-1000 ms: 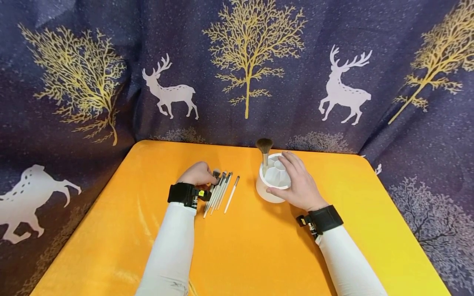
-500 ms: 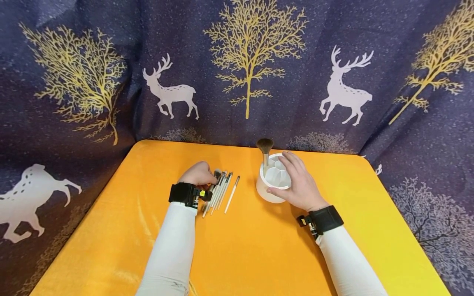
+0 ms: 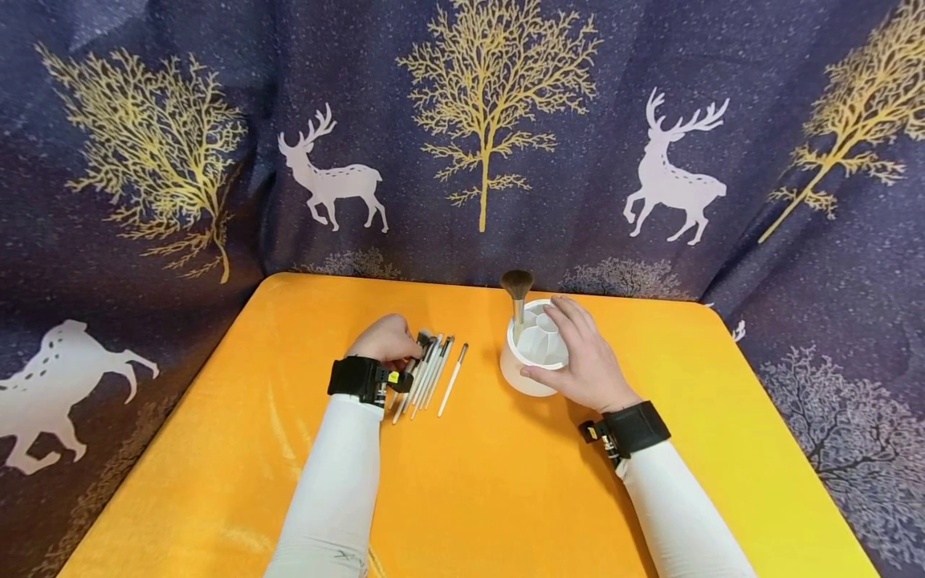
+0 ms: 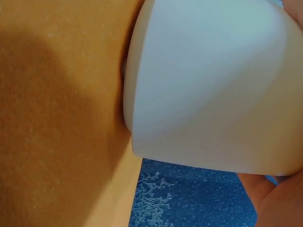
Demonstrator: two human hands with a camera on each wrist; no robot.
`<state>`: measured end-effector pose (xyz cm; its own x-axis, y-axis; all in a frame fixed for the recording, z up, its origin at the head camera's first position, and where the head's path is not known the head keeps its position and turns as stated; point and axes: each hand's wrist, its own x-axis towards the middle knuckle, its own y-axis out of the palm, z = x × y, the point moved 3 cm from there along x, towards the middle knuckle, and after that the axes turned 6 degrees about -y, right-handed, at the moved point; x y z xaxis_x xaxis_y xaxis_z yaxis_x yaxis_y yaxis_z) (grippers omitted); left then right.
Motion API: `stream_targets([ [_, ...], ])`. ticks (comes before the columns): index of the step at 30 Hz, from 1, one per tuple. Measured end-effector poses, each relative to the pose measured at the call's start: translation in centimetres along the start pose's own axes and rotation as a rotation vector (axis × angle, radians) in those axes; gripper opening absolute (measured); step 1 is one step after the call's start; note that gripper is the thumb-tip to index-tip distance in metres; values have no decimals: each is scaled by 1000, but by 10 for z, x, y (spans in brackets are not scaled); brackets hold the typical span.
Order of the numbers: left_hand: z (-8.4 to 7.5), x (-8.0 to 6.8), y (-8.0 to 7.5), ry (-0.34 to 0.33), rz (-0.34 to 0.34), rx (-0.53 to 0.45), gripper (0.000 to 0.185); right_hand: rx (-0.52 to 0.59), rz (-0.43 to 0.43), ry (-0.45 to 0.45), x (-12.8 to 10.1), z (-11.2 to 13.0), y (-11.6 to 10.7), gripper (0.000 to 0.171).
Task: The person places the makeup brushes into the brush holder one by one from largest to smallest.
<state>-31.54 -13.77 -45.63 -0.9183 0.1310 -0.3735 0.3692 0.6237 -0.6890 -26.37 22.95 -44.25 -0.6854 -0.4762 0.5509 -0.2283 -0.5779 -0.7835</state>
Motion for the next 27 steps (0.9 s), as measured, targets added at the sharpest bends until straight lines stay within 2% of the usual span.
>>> stream_targets([
  [5,1,-1,0,-10,-14,-1,43,-1,-5,-6,0,0,0,109],
  [11,1,-1,-1,-23,-11,-21,37,-2,-11,-16,0,-1,1,110],
  [18,1,-1,-5,0,-11,-54,35,-6,-16,-20,0,-2,1,110],
  [27,1,0,-7,-43,-26,-34,38,-9,-13,-17,0,-2,1,110],
])
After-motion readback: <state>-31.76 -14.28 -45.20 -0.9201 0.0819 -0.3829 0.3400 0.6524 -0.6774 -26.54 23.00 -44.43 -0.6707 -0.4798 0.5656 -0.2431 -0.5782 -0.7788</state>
